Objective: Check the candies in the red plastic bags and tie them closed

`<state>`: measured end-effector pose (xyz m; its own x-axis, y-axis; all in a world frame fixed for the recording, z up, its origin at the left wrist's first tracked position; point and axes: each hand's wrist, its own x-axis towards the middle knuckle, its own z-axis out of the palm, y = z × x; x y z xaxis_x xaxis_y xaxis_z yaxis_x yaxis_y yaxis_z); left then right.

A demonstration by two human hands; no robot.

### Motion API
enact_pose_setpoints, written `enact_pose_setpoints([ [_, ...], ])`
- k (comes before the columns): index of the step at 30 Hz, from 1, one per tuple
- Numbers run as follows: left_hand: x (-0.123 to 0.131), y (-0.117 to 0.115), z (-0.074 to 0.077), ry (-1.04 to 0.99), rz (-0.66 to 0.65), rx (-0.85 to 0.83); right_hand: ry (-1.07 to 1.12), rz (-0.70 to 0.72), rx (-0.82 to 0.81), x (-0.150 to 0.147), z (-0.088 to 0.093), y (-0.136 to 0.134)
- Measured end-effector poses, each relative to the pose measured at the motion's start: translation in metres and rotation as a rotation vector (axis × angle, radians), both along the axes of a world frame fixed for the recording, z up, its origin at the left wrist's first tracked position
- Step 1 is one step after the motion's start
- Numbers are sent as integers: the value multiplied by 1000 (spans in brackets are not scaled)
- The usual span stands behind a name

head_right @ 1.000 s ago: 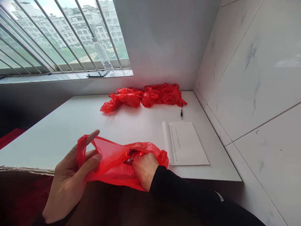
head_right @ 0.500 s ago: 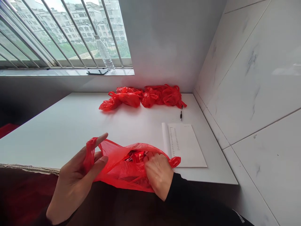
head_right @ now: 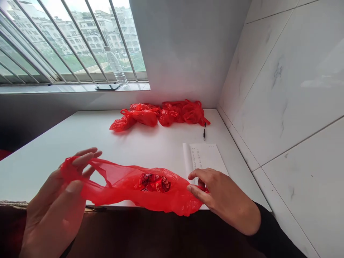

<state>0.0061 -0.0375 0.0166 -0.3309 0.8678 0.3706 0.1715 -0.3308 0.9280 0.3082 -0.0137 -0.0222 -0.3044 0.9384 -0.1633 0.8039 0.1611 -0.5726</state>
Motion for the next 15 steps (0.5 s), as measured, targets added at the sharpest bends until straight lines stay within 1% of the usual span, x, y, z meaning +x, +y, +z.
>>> enact_pose_setpoints([
  [2,0,5,5,-113,-40,-44,98,-56,3,1,16,3],
  [4,0,11,12,-198,-31,-107,196,-85,22,1,29,3],
  [6,-2,18,19,-256,-20,-148,240,-24,40,2,37,4],
  [8,-7,25,22,-298,-31,-175,228,63,66,4,37,5],
  [9,-10,27,22,-316,-34,-201,220,86,76,5,36,6],
  [12,-17,29,18,-307,26,-302,263,44,93,7,34,9],
  [15,-17,23,16,-280,67,-318,257,28,134,9,32,10],
])
